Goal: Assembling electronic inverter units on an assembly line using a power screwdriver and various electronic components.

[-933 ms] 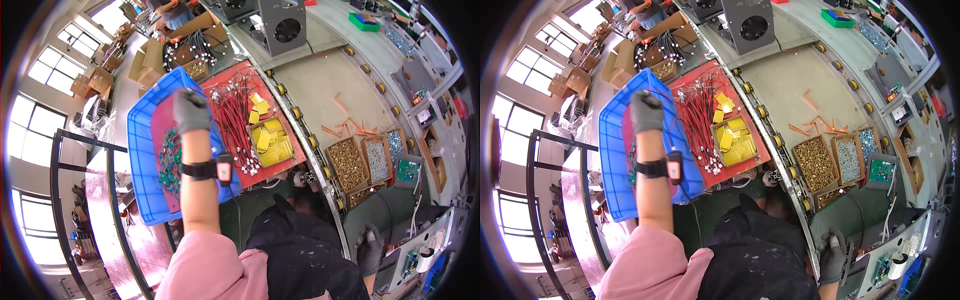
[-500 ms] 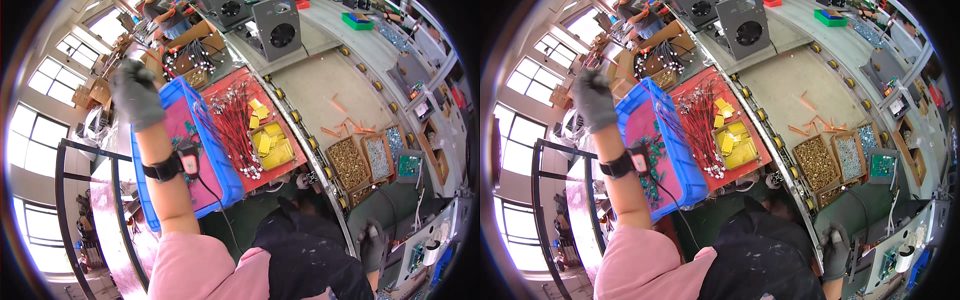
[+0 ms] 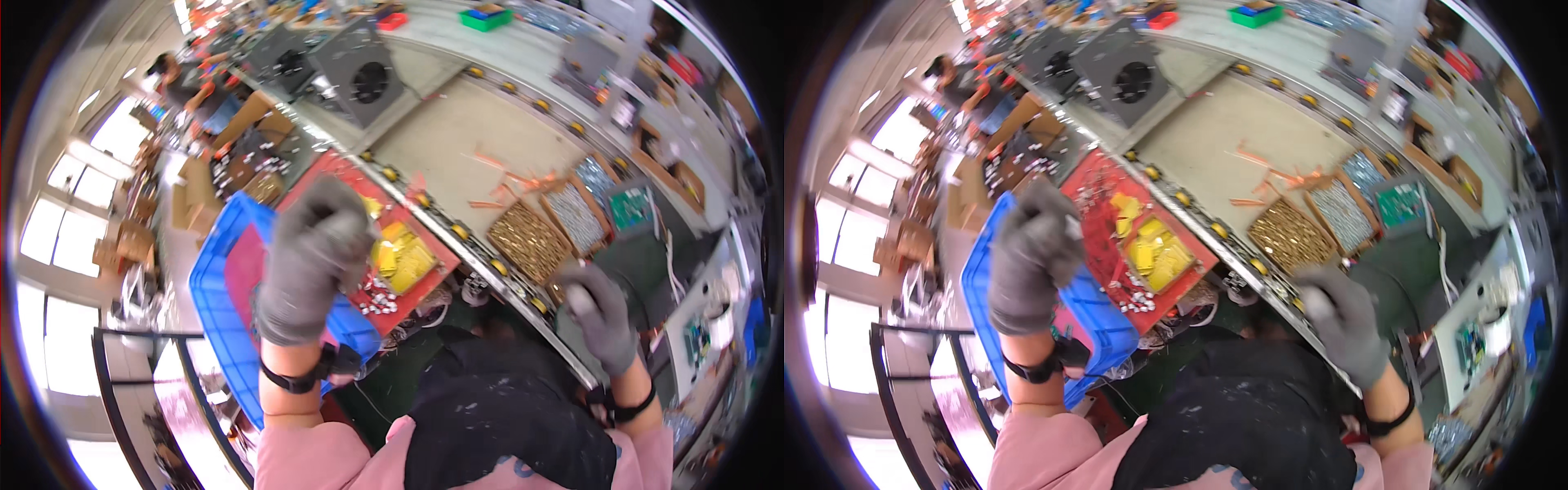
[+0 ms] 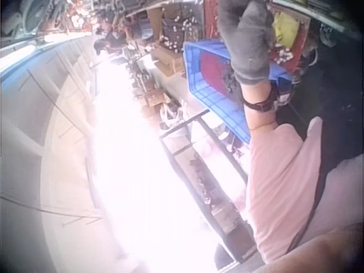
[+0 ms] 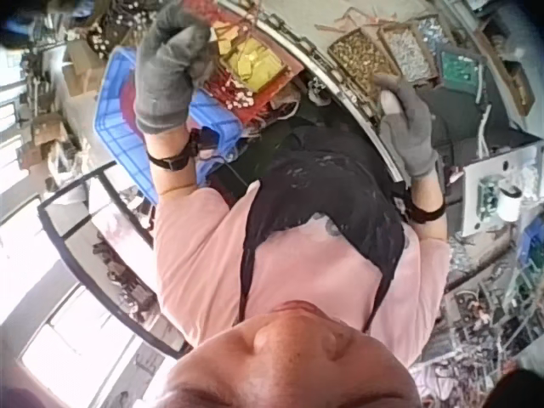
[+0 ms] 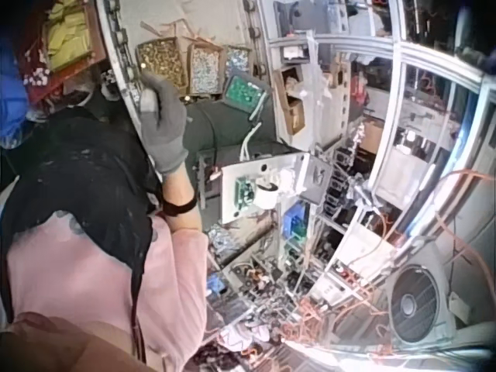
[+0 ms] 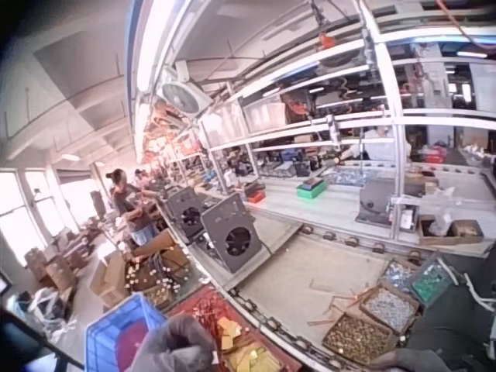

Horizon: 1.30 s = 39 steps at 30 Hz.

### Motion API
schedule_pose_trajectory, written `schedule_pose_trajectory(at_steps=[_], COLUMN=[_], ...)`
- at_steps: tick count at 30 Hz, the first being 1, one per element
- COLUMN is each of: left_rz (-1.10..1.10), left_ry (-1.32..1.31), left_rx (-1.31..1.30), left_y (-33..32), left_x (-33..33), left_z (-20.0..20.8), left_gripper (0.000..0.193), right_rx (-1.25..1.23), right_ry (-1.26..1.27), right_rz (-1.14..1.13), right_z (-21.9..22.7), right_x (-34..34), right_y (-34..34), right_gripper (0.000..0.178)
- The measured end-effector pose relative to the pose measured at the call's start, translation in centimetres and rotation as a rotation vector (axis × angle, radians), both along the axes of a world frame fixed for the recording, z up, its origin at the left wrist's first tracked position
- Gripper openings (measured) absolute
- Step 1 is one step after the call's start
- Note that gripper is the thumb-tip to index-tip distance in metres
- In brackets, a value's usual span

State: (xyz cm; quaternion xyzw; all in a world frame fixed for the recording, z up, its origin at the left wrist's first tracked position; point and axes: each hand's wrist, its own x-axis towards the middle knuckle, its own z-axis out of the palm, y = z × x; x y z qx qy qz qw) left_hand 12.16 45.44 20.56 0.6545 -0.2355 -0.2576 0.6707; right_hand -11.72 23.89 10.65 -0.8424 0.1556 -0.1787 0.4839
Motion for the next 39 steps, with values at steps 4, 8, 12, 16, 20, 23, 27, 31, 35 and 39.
schedule_pose_trajectory(at_steps=[4, 8, 12, 16, 20, 23, 27, 31, 35, 39], left_rz=[-0.370, -0.478, -0.539, -0.975, -1.058, -1.206, -1.279, -0.876, -0.659, -0.651], left_ry=[0.324, 0.338, 0.317, -0.242, -0.279, -0.271, 0.154, 0.476, 0.577, 0.503], left_rx=[0.091, 0.112, -0.189, 0.176, 0.110, 0.161, 0.406, 0.297, 0.169, 0.114], left_y=[-6.2, -9.2, -12.2, -15.2, -16.7, -16.7, -16.2, -15.6, -14.7, -13.9], left_x=[-4.5, -6.3, -8.1, -11.0, -15.8, -19.5, -24.4, -27.2, -30.9, -36.2], left_z=[-2.8, -4.5, -8.5, -13.2, -16.6, -17.7, -17.8, -16.9, -16.7, -17.3], left_gripper=[0.008, 0.030, 0.049, 0.045, 0.023, 0.024, 0.024, 0.028, 0.027, 0.036], right_rx=[-0.098, -0.161, 0.158, 0.569, 0.469, 0.438, 0.081, -0.221, 0.343, 0.549], right_ry=[0.052, 0.254, 0.178, 0.083, 0.020, -0.113, -0.242, -0.128, -0.020, -0.011], right_rz=[0.065, 0.054, -0.074, -0.272, -0.423, -0.488, -0.588, -0.755, -0.519, -0.531], right_z=[2.7, 2.3, 2.1, 3.4, 5.1, 6.1, 5.5, 3.3, 0.2, -5.5], right_x=[2.1, 2.9, 0.2, -3.4, -5.7, -7.8, -9.8, -17.5, -28.2, -33.7], right_y=[0.4, -0.3, -2.1, -3.7, -5.4, -6.9, -9.7, -8.6, -3.6, 0.7], right_gripper=[0.035, 0.022, 0.020, 0.028, 0.030, 0.029, 0.026, 0.028, 0.027, 0.027])
